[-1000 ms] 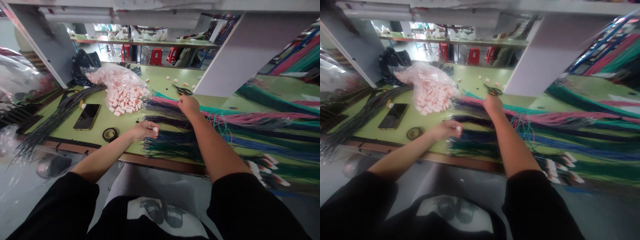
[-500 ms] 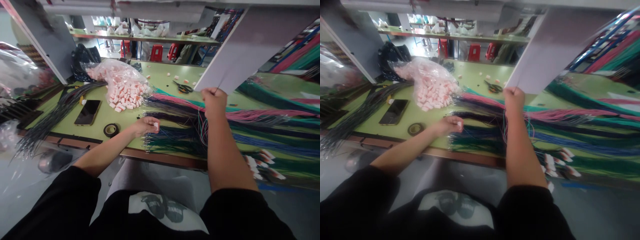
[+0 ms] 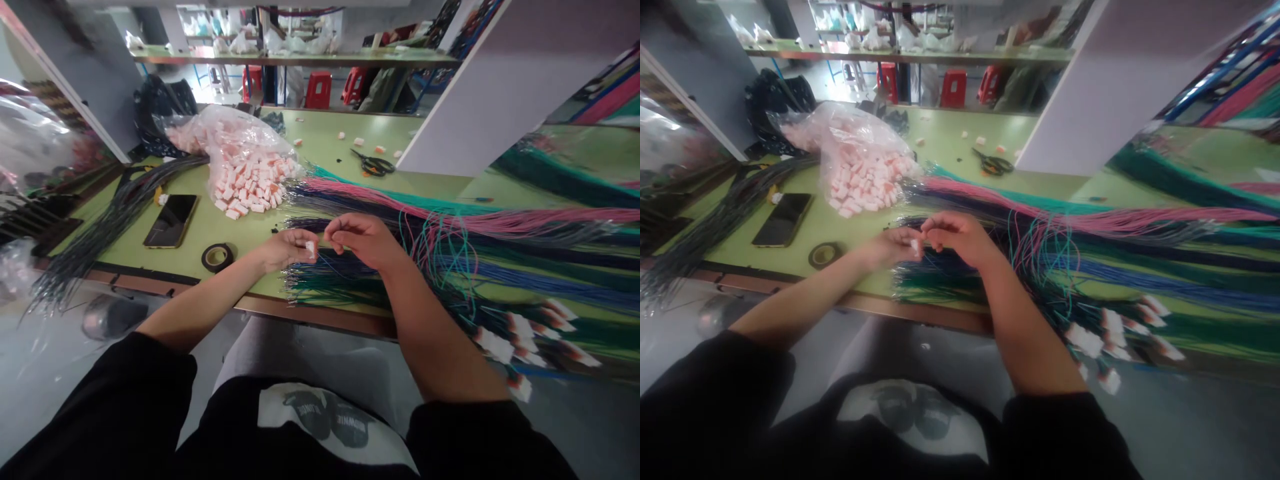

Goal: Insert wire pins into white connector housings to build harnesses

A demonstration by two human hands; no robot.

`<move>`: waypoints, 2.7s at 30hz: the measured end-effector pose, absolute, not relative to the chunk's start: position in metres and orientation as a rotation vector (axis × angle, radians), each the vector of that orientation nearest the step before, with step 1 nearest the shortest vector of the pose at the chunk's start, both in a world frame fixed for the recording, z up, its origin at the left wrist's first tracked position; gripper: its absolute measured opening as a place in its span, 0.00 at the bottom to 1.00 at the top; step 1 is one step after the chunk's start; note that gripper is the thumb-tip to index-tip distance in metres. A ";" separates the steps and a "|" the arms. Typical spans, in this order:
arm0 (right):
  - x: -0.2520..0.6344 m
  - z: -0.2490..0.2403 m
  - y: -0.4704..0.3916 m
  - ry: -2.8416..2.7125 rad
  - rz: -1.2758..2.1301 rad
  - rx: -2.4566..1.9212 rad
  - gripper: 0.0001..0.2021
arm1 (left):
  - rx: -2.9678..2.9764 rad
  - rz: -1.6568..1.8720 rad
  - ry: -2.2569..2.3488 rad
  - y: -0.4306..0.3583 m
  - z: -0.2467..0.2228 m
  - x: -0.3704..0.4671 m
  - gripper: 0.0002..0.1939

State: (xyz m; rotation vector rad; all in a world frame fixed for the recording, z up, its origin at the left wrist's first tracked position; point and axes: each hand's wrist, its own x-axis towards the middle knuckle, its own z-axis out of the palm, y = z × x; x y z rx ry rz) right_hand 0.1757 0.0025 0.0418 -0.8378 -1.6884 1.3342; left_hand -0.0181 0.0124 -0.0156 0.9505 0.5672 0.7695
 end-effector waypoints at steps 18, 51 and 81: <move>0.178 0.041 0.000 -2.237 0.541 -1.277 0.05 | 0.902 0.772 0.617 0.005 -0.009 -0.018 0.14; 0.167 0.030 -0.001 -2.122 0.734 -1.301 0.05 | 0.851 0.854 0.761 0.001 -0.008 -0.011 0.19; 0.251 0.052 0.117 -2.006 -0.137 -2.251 0.16 | 0.845 0.793 0.706 0.005 -0.009 -0.008 0.19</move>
